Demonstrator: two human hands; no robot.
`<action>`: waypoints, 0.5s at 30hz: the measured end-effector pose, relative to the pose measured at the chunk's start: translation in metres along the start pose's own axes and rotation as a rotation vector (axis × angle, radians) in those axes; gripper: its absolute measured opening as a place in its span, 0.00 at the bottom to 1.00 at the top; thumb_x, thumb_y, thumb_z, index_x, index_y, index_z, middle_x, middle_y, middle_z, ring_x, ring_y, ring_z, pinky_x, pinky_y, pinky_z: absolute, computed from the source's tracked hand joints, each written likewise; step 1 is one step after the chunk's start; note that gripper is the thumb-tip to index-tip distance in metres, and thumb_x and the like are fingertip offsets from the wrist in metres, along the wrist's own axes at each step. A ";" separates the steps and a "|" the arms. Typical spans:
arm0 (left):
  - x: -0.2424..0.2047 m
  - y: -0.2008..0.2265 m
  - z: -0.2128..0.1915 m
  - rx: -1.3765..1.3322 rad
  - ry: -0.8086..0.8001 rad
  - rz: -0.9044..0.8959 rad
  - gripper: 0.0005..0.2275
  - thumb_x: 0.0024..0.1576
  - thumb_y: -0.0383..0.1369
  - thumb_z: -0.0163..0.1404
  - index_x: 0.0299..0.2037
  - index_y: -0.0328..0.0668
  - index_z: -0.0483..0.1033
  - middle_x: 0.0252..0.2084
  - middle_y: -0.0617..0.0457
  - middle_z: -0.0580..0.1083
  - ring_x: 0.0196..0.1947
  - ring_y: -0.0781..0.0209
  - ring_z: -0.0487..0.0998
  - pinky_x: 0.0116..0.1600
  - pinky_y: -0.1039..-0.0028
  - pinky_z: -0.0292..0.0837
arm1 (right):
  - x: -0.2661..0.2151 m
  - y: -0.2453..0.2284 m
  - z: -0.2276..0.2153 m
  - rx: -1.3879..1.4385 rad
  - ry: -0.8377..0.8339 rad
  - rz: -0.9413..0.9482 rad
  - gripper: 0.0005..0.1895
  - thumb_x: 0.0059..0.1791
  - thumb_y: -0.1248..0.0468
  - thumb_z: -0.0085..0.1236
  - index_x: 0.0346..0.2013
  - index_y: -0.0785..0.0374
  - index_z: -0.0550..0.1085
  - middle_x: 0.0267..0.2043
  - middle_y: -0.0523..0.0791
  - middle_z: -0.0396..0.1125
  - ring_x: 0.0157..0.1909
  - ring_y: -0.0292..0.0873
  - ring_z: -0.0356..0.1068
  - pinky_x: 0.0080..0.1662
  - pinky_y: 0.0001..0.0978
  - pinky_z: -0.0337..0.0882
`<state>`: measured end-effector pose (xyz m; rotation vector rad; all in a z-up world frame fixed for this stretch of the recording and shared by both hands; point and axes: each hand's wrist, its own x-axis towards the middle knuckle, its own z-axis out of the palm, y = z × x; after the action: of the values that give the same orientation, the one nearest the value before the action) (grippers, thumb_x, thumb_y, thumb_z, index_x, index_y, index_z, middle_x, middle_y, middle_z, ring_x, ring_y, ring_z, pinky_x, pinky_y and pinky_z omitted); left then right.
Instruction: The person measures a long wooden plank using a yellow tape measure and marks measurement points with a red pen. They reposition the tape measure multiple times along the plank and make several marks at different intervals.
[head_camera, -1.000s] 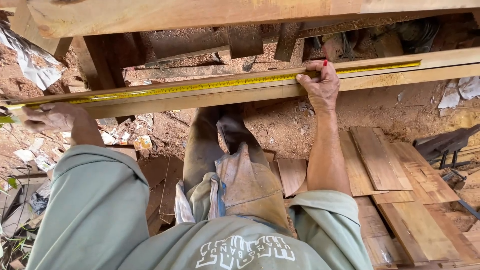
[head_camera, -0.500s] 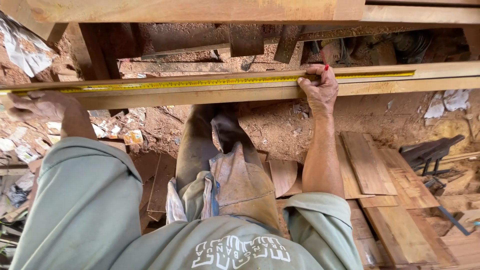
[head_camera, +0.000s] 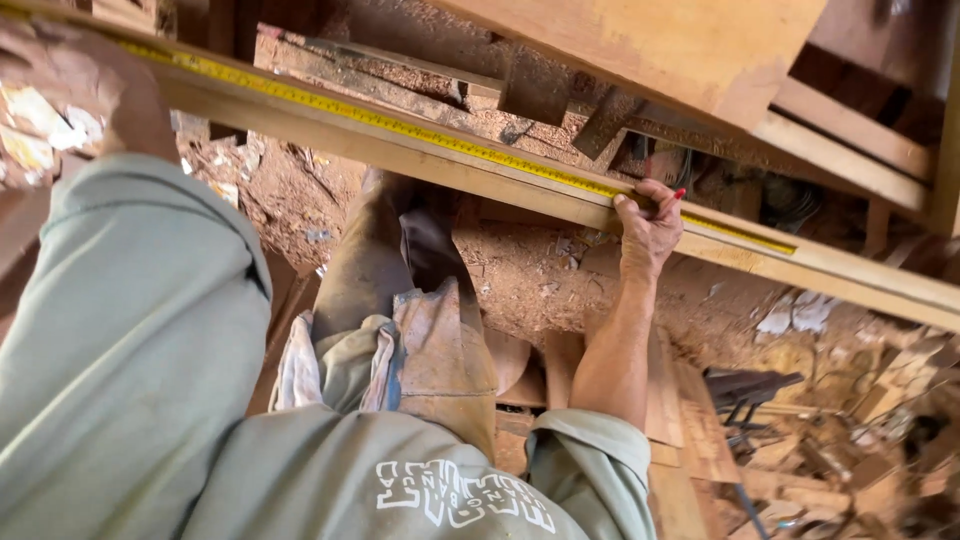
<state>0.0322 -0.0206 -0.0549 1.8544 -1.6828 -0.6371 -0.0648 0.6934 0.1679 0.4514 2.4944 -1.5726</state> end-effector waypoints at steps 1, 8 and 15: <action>-0.001 0.002 0.001 -0.091 0.024 0.007 0.19 0.71 0.44 0.31 0.72 0.68 0.56 0.80 0.52 0.53 0.73 0.54 0.78 0.67 0.67 0.91 | -0.001 0.003 0.002 0.009 0.047 -0.016 0.14 0.44 0.74 0.65 0.40 0.54 0.75 0.46 0.41 0.72 0.39 0.32 0.70 0.43 0.20 0.75; -0.061 0.110 -0.060 -1.893 0.084 -0.389 0.25 0.70 0.54 0.06 0.80 0.83 0.28 0.73 0.49 0.48 0.31 0.66 0.50 0.38 0.68 0.49 | 0.001 0.021 0.006 0.041 0.095 -0.013 0.14 0.41 0.74 0.66 0.37 0.55 0.76 0.45 0.42 0.73 0.44 0.36 0.71 0.46 0.26 0.77; 0.000 0.004 0.012 -2.672 -0.234 0.032 0.32 0.78 0.64 0.16 0.75 0.42 0.42 0.52 0.68 0.67 0.34 0.63 0.47 0.41 0.73 0.55 | 0.002 0.016 0.005 0.076 0.091 0.037 0.15 0.42 0.75 0.66 0.38 0.54 0.76 0.44 0.41 0.72 0.41 0.34 0.68 0.43 0.24 0.74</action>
<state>0.0213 -0.0223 -0.0608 -0.3086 0.1257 -1.6082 -0.0617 0.6961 0.1511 0.5898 2.4825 -1.6734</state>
